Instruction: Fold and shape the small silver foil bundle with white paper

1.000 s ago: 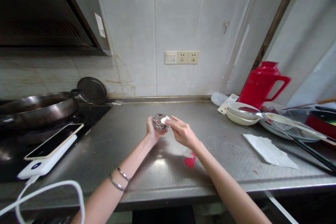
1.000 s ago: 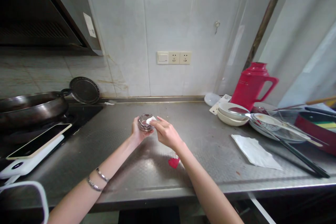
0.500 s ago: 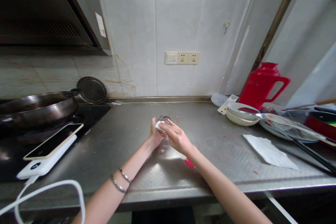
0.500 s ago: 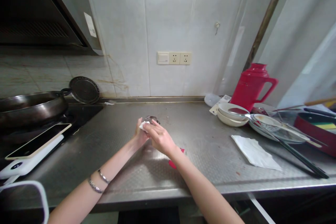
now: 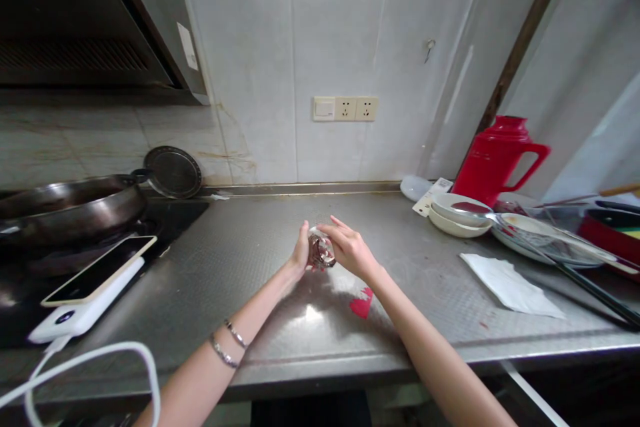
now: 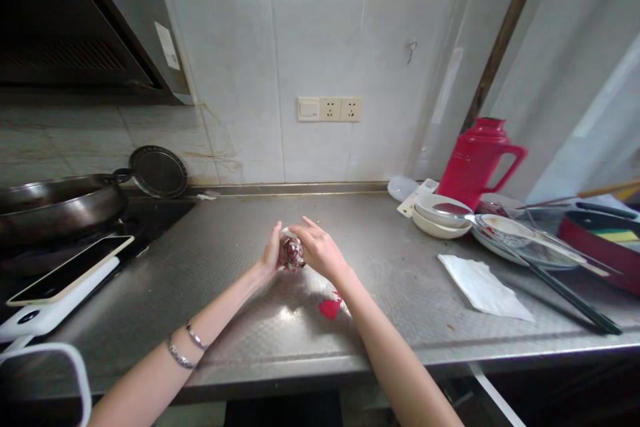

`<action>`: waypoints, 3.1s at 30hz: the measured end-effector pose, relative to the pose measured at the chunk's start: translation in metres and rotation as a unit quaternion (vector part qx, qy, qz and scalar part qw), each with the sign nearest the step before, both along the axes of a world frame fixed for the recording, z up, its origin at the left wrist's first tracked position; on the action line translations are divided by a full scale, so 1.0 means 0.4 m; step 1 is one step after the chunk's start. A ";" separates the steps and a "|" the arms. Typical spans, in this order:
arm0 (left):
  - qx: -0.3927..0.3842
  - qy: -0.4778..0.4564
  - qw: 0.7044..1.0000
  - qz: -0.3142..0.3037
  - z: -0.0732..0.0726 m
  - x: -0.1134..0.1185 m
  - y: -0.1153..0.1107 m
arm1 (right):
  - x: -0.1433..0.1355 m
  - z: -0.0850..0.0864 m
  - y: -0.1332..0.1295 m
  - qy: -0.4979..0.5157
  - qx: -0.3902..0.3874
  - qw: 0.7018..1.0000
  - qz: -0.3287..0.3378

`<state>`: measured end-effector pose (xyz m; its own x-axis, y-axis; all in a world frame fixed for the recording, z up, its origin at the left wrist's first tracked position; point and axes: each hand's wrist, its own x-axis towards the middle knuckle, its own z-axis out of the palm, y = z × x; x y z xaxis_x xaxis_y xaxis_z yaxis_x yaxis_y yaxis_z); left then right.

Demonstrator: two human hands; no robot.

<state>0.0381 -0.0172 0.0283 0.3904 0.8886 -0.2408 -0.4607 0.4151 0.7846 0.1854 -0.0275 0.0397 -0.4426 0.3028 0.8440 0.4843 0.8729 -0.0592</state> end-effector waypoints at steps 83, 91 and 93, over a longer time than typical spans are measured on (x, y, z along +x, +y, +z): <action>0.392 0.318 0.855 0.119 -0.057 -0.035 0.061 | 0.046 0.045 0.039 0.256 -0.538 0.801 -0.051; 0.392 0.264 0.878 0.072 -0.040 -0.043 0.046 | 0.079 0.044 0.133 0.391 -0.578 0.716 0.025; 0.399 0.259 0.877 0.062 -0.033 -0.041 0.034 | 0.069 0.041 0.143 0.391 -0.551 0.737 0.020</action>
